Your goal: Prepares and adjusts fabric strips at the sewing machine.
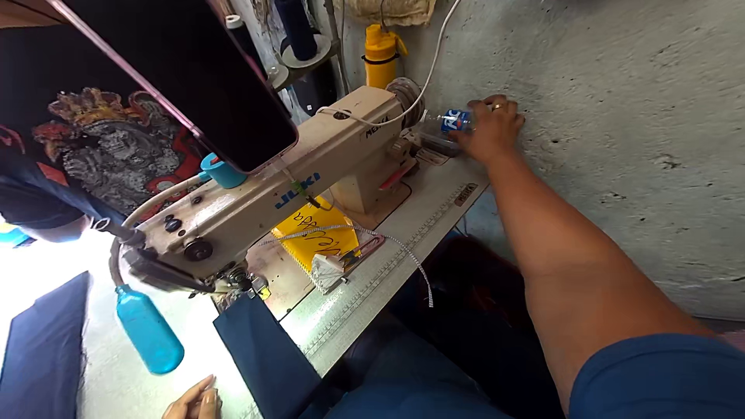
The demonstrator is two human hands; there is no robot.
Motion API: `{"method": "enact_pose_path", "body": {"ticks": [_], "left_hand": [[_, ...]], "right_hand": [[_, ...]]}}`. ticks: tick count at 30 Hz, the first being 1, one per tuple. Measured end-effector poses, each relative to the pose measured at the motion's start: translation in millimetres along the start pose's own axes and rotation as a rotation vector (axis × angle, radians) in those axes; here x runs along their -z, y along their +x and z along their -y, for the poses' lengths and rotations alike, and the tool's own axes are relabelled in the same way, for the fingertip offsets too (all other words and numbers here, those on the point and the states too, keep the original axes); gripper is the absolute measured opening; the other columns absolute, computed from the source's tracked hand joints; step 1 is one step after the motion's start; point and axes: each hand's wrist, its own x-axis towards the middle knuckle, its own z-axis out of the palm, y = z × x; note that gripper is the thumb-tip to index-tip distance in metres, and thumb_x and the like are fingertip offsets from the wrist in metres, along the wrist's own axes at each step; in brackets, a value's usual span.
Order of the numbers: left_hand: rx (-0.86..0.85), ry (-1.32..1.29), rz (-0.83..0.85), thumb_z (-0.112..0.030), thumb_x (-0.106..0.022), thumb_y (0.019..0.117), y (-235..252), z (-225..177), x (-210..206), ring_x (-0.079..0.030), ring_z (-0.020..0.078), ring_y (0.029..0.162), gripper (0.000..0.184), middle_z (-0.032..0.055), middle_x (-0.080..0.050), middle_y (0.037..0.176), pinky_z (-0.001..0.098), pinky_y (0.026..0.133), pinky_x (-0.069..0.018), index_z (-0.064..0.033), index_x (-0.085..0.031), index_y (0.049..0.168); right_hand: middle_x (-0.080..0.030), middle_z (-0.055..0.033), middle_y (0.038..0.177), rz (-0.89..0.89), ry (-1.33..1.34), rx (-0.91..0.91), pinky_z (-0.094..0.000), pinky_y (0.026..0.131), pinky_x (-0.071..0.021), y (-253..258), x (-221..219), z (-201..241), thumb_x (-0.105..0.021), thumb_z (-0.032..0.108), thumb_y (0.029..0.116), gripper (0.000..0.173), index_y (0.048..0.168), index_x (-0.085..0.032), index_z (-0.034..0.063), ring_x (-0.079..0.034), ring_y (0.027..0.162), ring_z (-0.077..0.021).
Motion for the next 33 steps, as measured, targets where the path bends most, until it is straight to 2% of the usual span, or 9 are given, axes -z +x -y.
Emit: {"method": "enact_pose_path", "body": {"ticks": [4,8,11,14,16,21,23,27,33], "left_hand": [[0.007,0.076,-0.063,-0.023,-0.054,0.1000,-3.2,-4.5,-1.6,-0.066,0.0135,0.087,0.035,0.0170,-0.070,0.103,0.0299,0.081,-0.0551,0.0037,-0.070,0.116],[0.039,-0.145,-0.140,-0.019,-0.057,0.0967,-7.3,-1.9,-1.7,-0.065,0.0017,0.076,0.030,0.0050,-0.066,0.097,0.0181,0.064,-0.0565,0.0031,-0.067,0.115],[-0.035,-0.220,-0.212,-0.013,-0.058,0.0947,-30.1,-12.0,-3.8,-0.062,-0.0011,0.075,0.025,0.0040,-0.064,0.095,0.0154,0.064,-0.0536,0.0072,-0.063,0.108],[-0.128,-0.278,-0.063,-0.015,-0.060,0.0986,-75.1,-35.2,-11.2,-0.060,-0.0044,0.076,0.017,-0.0022,-0.067,0.090,0.0148,0.068,-0.0525,0.0001,-0.064,0.106],[-0.114,-0.379,0.181,-0.018,-0.060,0.1006,-104.7,-41.6,-20.4,-0.063,-0.0024,0.078,0.016,-0.0031,-0.070,0.091,0.0177,0.072,-0.0548,-0.0054,-0.069,0.105],[0.274,-0.361,0.597,-0.021,-0.055,0.1025,-105.9,-25.6,-28.8,-0.064,0.0059,0.102,0.025,0.0022,-0.071,0.106,0.0294,0.096,-0.0506,-0.0051,-0.074,0.107],[0.351,-0.318,0.724,-0.021,-0.054,0.1056,-97.4,-25.7,-39.3,-0.063,0.0086,0.110,0.029,0.0085,-0.070,0.115,0.0316,0.102,-0.0473,-0.0008,-0.073,0.112],[0.383,-0.285,0.745,-0.019,-0.064,0.1003,-87.1,-24.2,-69.4,-0.066,0.0095,0.097,0.027,0.0079,-0.072,0.107,0.0311,0.093,-0.0519,-0.0019,-0.070,0.120],[0.308,-0.152,0.659,-0.024,-0.069,0.0959,-82.5,-19.3,-100.2,-0.069,0.0178,0.098,0.040,0.0122,-0.073,0.109,0.0367,0.094,-0.0535,-0.0004,-0.064,0.128]], "right_hand": [[-0.042,-0.0356,0.149,-0.048,0.176,0.090,-0.0736,0.109,-0.0310,-34.4,33.5,14.8,-0.069,0.041,0.0934,0.064,0.142,-0.056,0.0028,-0.037,0.138,-0.0579],[-0.044,-0.0305,0.150,-0.138,0.266,0.400,-0.0627,0.117,-0.0275,-120.6,74.1,58.0,-0.056,0.042,0.1024,0.054,0.141,-0.057,0.0043,-0.037,0.141,-0.0495],[-0.052,-0.0299,0.142,-0.106,0.407,0.697,-0.0575,0.115,-0.0341,-189.1,87.3,82.2,-0.055,0.034,0.1042,0.046,0.134,-0.060,-0.0012,-0.044,0.138,-0.0449],[-0.065,-0.0161,0.123,0.221,0.681,0.792,-0.0429,0.105,-0.0471,-262.2,70.3,107.4,-0.057,0.023,0.1003,0.028,0.116,-0.071,0.0038,-0.057,0.124,-0.0259],[-0.073,-0.0103,0.111,0.598,0.778,0.860,-0.0440,0.098,-0.0518,-305.7,39.7,114.9,-0.055,0.018,0.0993,0.025,0.109,-0.076,0.0089,-0.065,0.112,-0.0235],[-0.072,-0.0208,0.113,1.271,0.648,0.770,-0.0507,0.104,-0.0481,-353.1,-25.5,136.3,-0.054,0.012,0.1011,0.027,0.114,-0.073,-0.0013,-0.066,0.114,-0.0337],[-0.067,-0.0224,0.125,1.337,0.577,0.639,-0.0490,0.108,-0.0476,-361.6,-46.2,148.5,-0.056,0.017,0.1033,0.035,0.131,-0.064,-0.0024,-0.064,0.120,-0.0336],[-0.058,-0.0257,0.142,1.327,0.379,0.637,-0.0536,0.118,-0.0342,-374.7,-66.1,170.8,-0.051,0.024,0.1077,0.046,0.146,-0.053,-0.0013,-0.052,0.137,-0.0395],[-0.065,-0.0293,0.127,1.324,0.311,0.777,-0.0597,0.110,-0.0393,-383.3,-59.6,191.8,-0.049,0.019,0.1061,0.036,0.124,-0.066,-0.0071,-0.058,0.127,-0.0437]]}}
